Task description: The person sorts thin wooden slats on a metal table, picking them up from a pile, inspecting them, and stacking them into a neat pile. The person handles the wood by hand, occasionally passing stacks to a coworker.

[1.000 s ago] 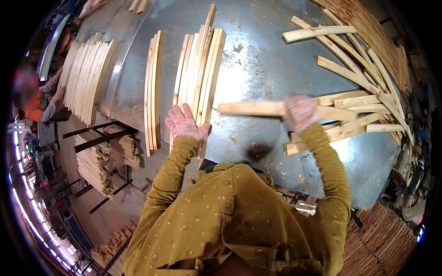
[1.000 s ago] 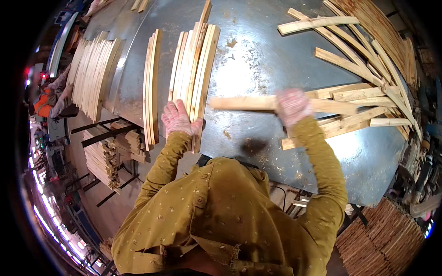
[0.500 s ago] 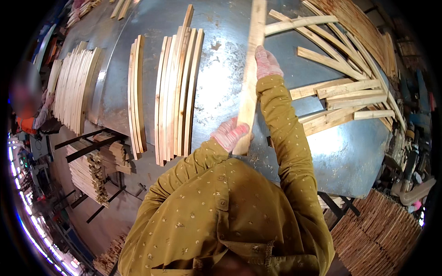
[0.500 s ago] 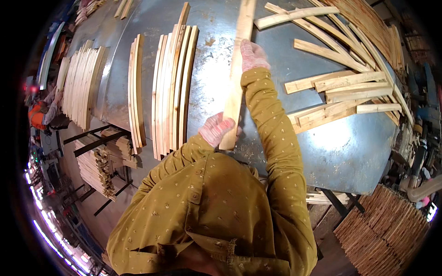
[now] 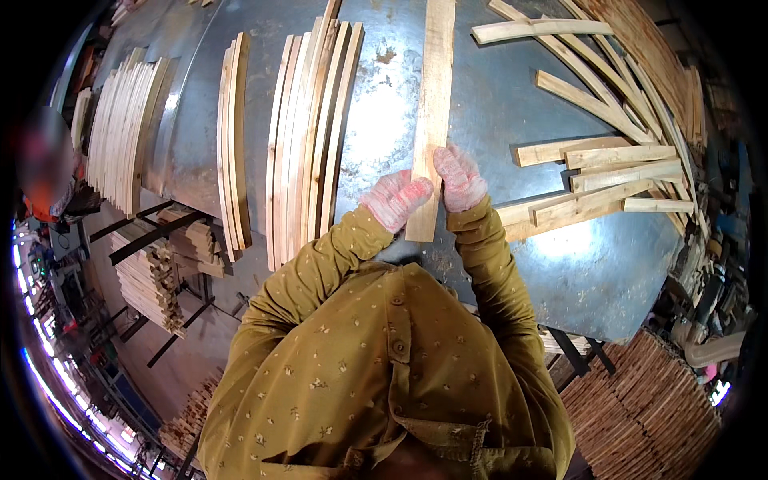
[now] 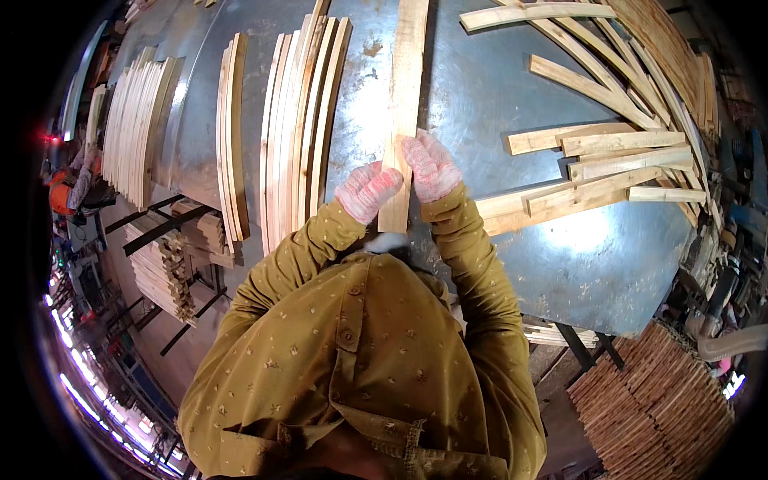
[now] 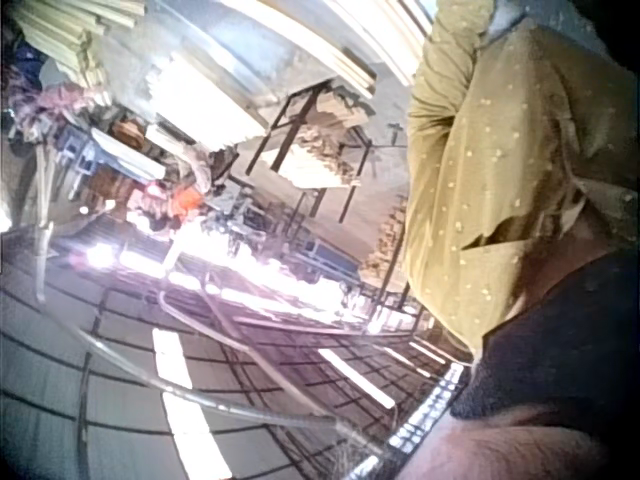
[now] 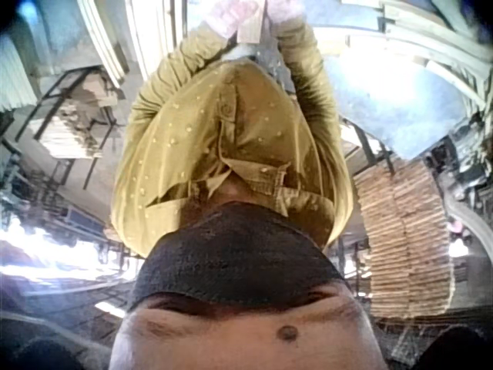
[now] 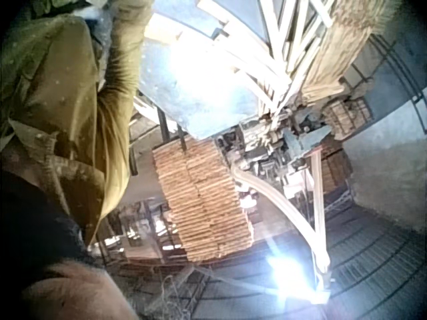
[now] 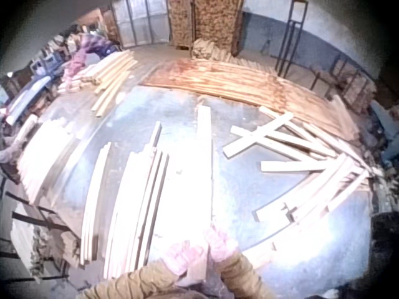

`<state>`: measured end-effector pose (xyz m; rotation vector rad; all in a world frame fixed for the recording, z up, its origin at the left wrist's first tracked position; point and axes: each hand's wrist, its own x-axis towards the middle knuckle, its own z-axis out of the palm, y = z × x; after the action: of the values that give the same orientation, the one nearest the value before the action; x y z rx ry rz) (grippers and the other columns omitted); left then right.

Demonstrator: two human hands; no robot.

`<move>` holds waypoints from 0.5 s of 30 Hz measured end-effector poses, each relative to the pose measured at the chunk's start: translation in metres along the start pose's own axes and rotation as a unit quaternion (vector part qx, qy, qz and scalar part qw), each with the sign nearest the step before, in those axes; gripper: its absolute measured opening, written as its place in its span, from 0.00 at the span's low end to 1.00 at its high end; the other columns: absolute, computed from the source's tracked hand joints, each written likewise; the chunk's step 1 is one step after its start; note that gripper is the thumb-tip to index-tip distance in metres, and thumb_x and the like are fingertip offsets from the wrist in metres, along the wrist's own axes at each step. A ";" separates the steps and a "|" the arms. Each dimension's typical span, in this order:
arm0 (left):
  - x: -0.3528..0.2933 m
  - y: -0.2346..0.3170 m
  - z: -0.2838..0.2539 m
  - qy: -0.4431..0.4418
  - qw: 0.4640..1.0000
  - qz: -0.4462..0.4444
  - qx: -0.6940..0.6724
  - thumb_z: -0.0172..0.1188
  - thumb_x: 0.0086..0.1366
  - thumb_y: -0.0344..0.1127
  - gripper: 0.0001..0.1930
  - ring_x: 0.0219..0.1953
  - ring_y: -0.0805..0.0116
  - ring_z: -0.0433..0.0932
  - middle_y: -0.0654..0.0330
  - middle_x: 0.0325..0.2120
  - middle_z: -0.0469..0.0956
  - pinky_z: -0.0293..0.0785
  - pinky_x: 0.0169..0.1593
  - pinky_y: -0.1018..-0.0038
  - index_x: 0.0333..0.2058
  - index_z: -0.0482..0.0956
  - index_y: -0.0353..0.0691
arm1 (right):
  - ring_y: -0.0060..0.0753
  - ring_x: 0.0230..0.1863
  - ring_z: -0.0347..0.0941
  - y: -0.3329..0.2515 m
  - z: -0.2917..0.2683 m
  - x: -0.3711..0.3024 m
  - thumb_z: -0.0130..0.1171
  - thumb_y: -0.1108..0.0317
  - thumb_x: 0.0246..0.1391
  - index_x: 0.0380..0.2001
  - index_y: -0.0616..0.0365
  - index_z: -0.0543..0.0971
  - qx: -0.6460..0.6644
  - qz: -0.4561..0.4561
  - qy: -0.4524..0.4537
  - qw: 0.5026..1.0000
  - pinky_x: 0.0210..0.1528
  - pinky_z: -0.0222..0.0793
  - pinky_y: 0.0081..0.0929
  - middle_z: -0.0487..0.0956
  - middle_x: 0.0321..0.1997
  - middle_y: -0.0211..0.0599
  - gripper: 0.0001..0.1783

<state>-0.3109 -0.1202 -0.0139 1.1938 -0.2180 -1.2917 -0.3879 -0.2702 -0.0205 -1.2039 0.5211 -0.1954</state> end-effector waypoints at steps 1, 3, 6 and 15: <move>0.002 0.000 -0.004 0.007 1.000 0.002 0.004 0.55 0.70 0.51 0.23 0.40 0.74 0.76 0.61 0.39 0.80 0.73 0.45 0.75 0.50 0.76 0.35 | 0.28 0.50 0.72 -0.008 0.002 0.005 0.46 0.59 0.67 0.54 0.67 0.73 -0.053 0.003 -0.017 0.998 0.55 0.67 0.27 0.78 0.49 0.38 0.22; 0.003 0.011 -0.013 0.012 0.999 -0.004 0.041 0.53 0.70 0.53 0.24 0.38 0.73 0.76 0.60 0.37 0.79 0.73 0.44 0.74 0.49 0.77 0.36 | 0.32 0.53 0.72 -0.008 -0.005 0.021 0.43 0.60 0.68 0.56 0.67 0.71 -0.241 -0.086 -0.038 0.966 0.59 0.67 0.30 0.77 0.53 0.42 0.23; -0.015 0.018 -0.027 0.129 0.976 0.066 0.161 0.51 0.71 0.52 0.24 0.37 0.65 0.78 0.53 0.37 0.79 0.75 0.43 0.72 0.49 0.75 0.34 | 0.37 0.50 0.73 -0.014 -0.021 0.083 0.40 0.55 0.66 0.54 0.64 0.72 -0.408 -0.190 0.018 0.893 0.56 0.68 0.34 0.77 0.50 0.44 0.25; -0.073 -0.006 -0.128 0.502 0.602 0.089 0.615 0.67 0.52 0.57 0.46 0.61 0.35 0.61 0.34 0.57 0.64 0.54 0.64 0.46 0.60 0.62 0.29 | 0.49 0.53 0.73 -0.136 -0.007 0.326 0.36 0.37 0.62 0.50 0.49 0.77 -0.658 -0.080 0.154 0.733 0.56 0.66 0.41 0.78 0.52 0.46 0.32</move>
<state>-0.2489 0.0107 -0.0399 2.7970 -0.3816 0.1042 -0.0920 -0.4597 0.0120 -2.6583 0.8912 -0.1613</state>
